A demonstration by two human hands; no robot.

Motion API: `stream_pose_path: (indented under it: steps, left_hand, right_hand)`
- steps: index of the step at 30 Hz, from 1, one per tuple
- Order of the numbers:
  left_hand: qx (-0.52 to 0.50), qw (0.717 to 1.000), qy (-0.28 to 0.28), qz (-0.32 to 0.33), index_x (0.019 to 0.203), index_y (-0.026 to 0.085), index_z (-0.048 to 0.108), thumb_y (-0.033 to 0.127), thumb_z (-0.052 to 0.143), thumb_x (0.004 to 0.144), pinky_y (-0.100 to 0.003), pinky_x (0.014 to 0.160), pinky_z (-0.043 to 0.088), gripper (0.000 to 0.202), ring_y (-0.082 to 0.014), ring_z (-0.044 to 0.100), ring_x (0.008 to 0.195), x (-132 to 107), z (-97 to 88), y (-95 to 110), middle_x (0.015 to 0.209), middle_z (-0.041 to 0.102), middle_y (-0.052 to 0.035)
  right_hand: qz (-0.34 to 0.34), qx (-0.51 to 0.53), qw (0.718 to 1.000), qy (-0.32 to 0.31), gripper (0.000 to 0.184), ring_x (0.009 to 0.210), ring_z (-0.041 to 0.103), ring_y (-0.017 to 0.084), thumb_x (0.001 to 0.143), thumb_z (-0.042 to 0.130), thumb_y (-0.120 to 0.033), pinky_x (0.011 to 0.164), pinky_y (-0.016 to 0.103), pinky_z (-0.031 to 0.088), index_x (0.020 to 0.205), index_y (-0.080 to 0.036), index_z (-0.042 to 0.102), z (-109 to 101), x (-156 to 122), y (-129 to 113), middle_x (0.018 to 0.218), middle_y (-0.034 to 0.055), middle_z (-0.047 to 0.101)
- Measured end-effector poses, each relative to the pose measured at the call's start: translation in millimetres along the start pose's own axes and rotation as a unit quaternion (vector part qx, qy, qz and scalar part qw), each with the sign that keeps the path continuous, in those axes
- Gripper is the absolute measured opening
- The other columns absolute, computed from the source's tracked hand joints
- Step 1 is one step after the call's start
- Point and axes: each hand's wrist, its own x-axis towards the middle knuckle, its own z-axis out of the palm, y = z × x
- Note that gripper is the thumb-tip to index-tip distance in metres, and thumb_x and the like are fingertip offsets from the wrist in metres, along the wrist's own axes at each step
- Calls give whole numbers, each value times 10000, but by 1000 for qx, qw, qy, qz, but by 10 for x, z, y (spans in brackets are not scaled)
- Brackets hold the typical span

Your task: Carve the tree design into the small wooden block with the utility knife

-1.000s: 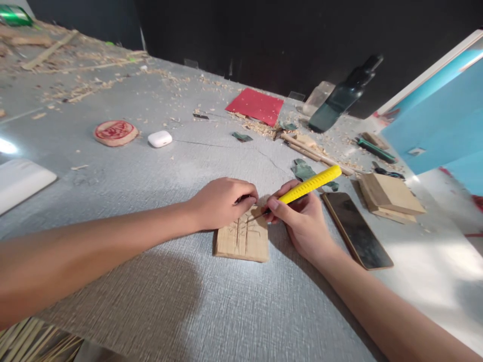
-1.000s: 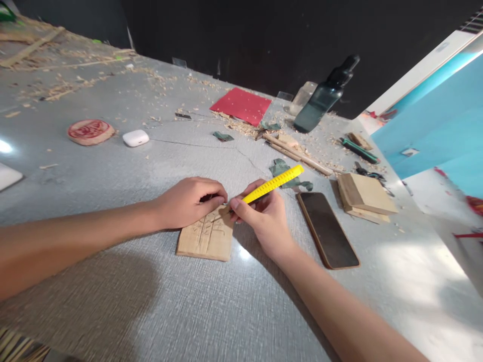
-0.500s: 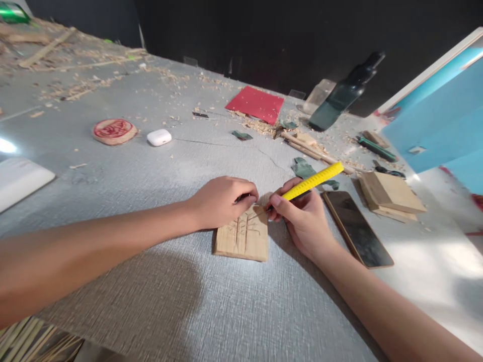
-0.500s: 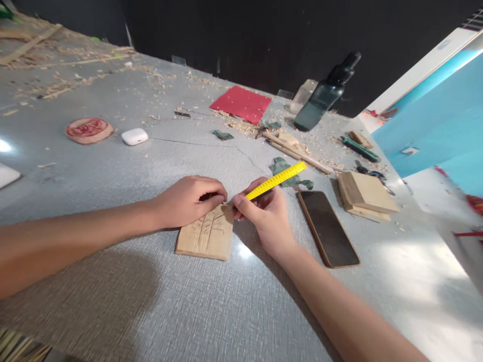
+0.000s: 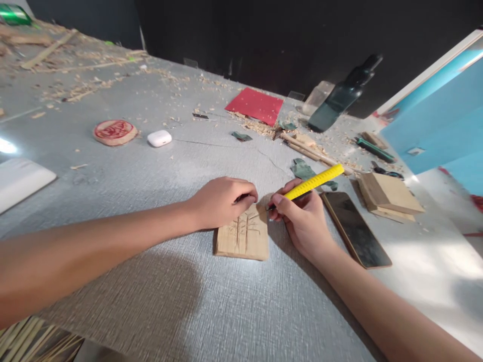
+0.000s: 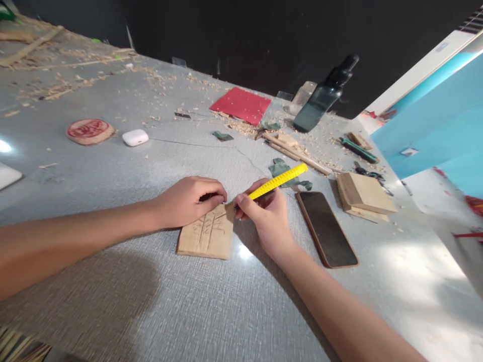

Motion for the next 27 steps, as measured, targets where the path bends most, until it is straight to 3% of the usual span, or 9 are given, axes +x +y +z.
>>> stream_pose_path:
  steps: [4, 12, 20, 27]
  left_hand:
    - [-2, 1000, -2, -3, 931, 196, 704, 232, 545, 1005, -302, 745, 433, 180, -163, 651, 856, -1, -3, 11, 921, 731, -9]
    - [-2, 1000, 2, 5, 950, 194, 702, 204, 528, 1004, -304, 788, 443, 182, -162, 652, 890, 4, 10, -15, 958, 727, -4]
    - [6, 1000, 1, 5, 925, 192, 703, 237, 546, 1011, -299, 755, 430, 185, -152, 641, 838, -4, -3, -13, 902, 718, -1]
    - [-1, 1000, 3, 5, 944, 193, 697, 203, 537, 1003, -300, 771, 432, 171, -153, 643, 872, 7, 12, -16, 944, 721, 7]
  right_hand:
    - [-3, -18, 999, -32, 324, 512, 642, 110, 773, 876, -255, 496, 232, 510, 869, -215, 569, 14, -25, -5, 696, -27, 705]
    - [-8, -15, 999, 46, 232, 488, 625, 104, 794, 807, -181, 461, 206, 472, 837, -201, 580, 1, 3, 16, 654, -15, 694]
    - [-7, 0, 1000, -28, 335, 503, 643, 106, 769, 876, -218, 480, 202, 495, 870, -209, 557, 12, -4, 9, 682, -14, 717]
    - [-20, -11, 999, 47, 221, 473, 617, 95, 807, 820, -192, 450, 191, 465, 801, -190, 599, 1, -2, 22, 638, -7, 698]
